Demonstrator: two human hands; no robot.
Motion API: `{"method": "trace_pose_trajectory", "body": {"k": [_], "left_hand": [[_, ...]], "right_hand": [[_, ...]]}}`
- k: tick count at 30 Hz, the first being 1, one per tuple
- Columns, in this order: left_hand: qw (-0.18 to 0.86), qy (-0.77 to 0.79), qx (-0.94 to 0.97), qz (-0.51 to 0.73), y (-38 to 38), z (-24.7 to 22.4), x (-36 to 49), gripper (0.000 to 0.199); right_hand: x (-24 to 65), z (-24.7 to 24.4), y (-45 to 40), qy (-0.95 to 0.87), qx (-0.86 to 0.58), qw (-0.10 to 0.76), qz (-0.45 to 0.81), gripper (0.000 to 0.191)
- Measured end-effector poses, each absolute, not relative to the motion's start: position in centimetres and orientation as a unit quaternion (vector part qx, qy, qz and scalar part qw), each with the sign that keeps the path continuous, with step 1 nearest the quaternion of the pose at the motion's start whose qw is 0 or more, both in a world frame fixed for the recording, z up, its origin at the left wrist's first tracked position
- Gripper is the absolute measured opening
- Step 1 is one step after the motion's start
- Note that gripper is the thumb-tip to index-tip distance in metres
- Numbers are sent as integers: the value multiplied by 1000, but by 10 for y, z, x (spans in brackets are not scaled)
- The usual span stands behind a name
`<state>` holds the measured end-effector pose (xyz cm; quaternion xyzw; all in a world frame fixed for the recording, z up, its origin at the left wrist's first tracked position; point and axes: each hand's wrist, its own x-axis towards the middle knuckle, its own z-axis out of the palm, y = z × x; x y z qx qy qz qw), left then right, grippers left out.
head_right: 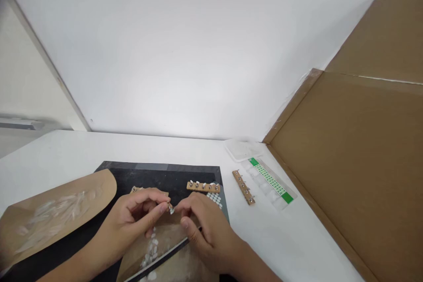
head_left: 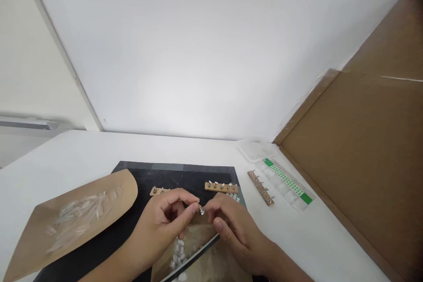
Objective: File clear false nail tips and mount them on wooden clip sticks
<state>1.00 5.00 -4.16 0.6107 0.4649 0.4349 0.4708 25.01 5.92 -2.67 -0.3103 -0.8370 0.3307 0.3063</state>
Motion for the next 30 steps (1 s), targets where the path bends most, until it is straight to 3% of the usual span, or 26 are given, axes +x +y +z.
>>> {"method": "trace_pose_trajectory", "body": {"k": [4, 11, 20, 30], "left_hand": [[503, 438, 599, 443, 38, -41, 22, 30], [419, 420, 666, 453, 33, -31, 19, 25], [628, 385, 555, 387, 30, -30, 16, 36], [720, 364, 442, 393, 30, -28, 24, 41]], "right_hand": [[240, -33, 49, -861, -285, 281, 315, 55], [240, -34, 51, -889, -273, 262, 258, 48], [241, -16, 50, -865, -260, 236, 359, 62], [244, -14, 48, -825, -243, 210, 465, 71]]}}
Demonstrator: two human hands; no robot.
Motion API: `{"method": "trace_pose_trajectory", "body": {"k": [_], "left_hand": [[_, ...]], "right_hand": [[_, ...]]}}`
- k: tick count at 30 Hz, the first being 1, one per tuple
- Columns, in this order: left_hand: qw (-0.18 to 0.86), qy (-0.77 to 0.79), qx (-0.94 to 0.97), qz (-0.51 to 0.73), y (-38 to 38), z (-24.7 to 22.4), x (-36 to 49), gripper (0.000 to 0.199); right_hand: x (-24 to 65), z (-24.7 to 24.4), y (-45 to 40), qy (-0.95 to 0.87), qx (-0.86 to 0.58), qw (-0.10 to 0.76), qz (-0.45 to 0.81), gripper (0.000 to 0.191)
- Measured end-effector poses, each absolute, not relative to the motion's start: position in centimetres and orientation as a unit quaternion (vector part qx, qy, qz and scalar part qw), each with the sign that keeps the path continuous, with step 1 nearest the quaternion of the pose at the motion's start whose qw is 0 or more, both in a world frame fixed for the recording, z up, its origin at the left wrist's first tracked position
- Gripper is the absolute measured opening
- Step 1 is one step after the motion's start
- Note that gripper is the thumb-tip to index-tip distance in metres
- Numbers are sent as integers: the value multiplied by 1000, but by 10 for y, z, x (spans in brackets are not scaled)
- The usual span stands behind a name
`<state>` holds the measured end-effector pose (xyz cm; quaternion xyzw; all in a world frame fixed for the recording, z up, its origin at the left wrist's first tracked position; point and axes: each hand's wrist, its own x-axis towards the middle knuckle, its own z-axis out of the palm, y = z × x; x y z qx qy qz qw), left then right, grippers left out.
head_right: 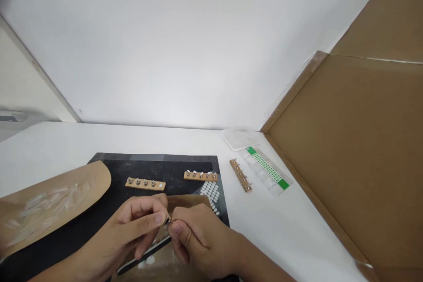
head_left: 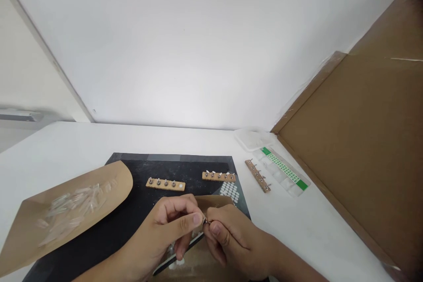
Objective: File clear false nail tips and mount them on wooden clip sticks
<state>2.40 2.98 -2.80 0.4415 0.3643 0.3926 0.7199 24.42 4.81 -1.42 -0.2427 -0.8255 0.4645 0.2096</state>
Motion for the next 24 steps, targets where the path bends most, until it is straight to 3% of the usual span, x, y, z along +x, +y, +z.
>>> {"method": "trace_pose_trajectory", "body": {"k": [9, 15, 21, 24], "left_hand": [[716, 322, 476, 396, 31, -35, 25, 36], [694, 298, 515, 404, 35, -36, 19, 17], [746, 211, 491, 397, 36, -35, 15, 13], [754, 177, 495, 394, 34, -37, 15, 10]], "right_hand": [[246, -15, 49, -822, -257, 221, 458, 73], [243, -12, 48, -865, -233, 219, 386, 64], [242, -19, 48, -913, -204, 258, 242, 58], [242, -25, 46, -914, -200, 268, 230, 58]]}}
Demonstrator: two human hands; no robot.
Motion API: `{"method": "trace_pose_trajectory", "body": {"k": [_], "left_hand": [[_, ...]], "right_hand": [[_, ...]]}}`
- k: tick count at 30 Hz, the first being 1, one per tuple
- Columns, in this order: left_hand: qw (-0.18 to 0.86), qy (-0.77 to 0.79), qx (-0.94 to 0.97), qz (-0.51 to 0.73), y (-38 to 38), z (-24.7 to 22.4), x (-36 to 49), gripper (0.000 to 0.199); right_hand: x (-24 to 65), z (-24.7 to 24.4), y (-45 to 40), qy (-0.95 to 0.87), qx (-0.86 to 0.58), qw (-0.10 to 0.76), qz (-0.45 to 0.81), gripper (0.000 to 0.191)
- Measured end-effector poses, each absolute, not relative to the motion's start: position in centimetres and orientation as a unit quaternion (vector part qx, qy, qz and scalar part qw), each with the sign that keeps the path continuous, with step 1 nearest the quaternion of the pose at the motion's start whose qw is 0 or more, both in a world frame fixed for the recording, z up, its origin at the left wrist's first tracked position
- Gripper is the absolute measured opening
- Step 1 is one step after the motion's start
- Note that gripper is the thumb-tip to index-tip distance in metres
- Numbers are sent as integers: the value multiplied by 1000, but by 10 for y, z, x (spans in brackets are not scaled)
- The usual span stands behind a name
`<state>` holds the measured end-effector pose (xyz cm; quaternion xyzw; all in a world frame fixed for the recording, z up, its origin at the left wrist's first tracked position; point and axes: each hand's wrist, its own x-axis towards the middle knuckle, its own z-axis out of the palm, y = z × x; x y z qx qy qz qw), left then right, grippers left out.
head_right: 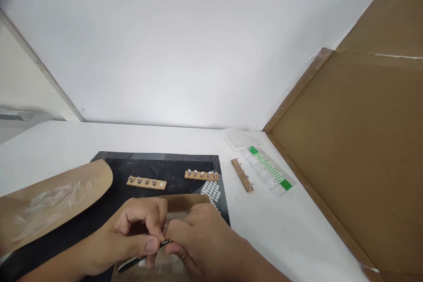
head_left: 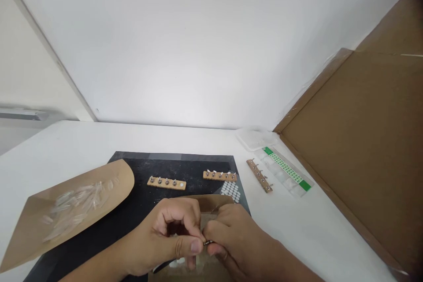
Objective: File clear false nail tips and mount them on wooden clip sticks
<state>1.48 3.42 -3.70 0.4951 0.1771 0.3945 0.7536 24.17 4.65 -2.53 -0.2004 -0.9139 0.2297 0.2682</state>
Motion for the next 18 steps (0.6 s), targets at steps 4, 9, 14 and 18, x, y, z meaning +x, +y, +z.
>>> {"method": "trace_pose_trajectory", "body": {"k": [4, 9, 14, 18], "left_hand": [[757, 159, 489, 404, 30, -42, 16, 14], [772, 156, 499, 362, 26, -38, 15, 25], [779, 146, 513, 330, 26, -31, 10, 24], [780, 176, 517, 304, 24, -27, 7, 29]], "right_hand": [[240, -29, 44, -908, -200, 292, 223, 61], [237, -26, 44, -918, -179, 298, 192, 62], [235, -19, 42, -928, -169, 313, 106, 56], [235, -15, 41, -931, -152, 331, 38, 51]]}}
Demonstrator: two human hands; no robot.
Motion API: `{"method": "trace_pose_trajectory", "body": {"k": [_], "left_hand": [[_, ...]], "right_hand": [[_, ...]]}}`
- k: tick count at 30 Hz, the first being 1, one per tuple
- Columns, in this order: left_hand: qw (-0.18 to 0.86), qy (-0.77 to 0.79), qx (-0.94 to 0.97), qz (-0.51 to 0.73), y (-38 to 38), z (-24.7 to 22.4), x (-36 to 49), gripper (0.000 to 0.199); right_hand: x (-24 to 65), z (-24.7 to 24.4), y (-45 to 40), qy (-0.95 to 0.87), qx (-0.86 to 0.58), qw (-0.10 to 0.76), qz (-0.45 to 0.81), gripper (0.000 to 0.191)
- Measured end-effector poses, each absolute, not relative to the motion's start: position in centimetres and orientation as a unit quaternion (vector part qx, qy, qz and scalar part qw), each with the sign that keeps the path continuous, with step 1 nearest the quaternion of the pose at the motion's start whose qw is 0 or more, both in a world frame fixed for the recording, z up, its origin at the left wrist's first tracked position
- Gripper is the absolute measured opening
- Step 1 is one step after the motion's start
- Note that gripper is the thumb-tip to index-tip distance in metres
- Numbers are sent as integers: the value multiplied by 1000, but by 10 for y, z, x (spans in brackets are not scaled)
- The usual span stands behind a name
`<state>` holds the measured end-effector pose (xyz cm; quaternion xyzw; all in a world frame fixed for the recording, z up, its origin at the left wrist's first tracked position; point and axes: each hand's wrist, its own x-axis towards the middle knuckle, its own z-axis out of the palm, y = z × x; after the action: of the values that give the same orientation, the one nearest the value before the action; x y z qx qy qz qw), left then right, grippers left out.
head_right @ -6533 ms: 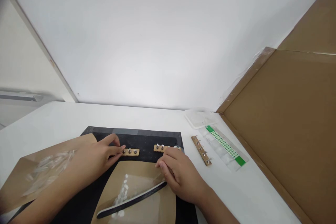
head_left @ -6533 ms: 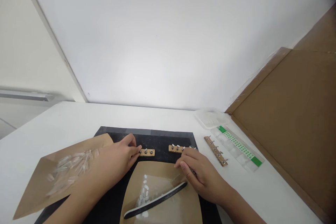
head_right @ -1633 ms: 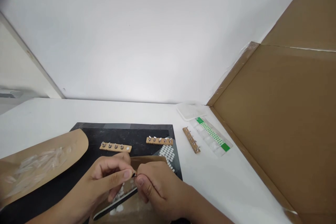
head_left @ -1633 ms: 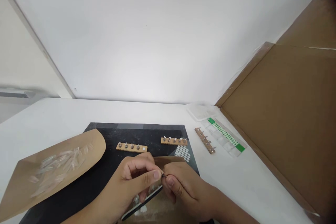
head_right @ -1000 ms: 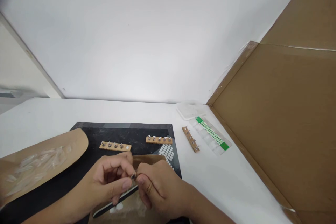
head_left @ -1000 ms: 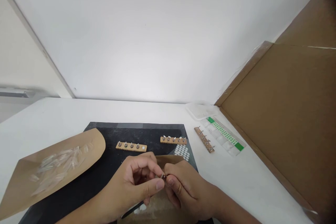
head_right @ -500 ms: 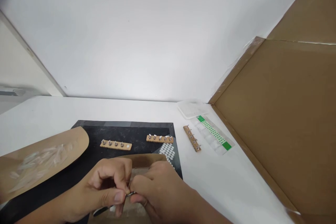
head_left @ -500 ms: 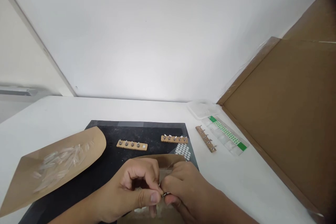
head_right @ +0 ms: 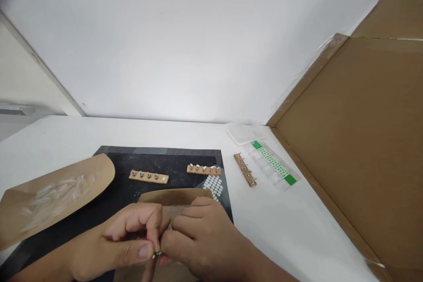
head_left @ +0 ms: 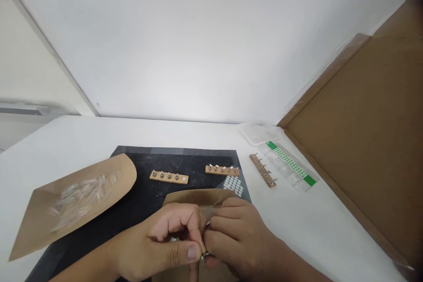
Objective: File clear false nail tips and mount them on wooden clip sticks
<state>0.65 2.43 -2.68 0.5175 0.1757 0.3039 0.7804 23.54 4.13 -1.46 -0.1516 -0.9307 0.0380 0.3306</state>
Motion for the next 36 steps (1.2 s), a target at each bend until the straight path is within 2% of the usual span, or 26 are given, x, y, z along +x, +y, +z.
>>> {"method": "trace_pose_trajectory", "body": {"k": [5, 12, 18, 24, 36], "left_hand": [[782, 197, 514, 292, 21, -21, 10, 35], [741, 229, 552, 306, 20, -19, 13, 35], [672, 251, 622, 315, 24, -17, 11, 24], [557, 263, 695, 372, 30, -15, 13, 11], [491, 214, 750, 388, 35, -6, 11, 7]], "right_hand": [[238, -11, 41, -931, -146, 334, -7, 39], [245, -15, 44, -930, -155, 332, 13, 33], [248, -17, 49, -925, -172, 335, 46, 39], [248, -18, 49, -928, -173, 327, 43, 39], [247, -15, 49, -928, -180, 326, -9, 39]]}}
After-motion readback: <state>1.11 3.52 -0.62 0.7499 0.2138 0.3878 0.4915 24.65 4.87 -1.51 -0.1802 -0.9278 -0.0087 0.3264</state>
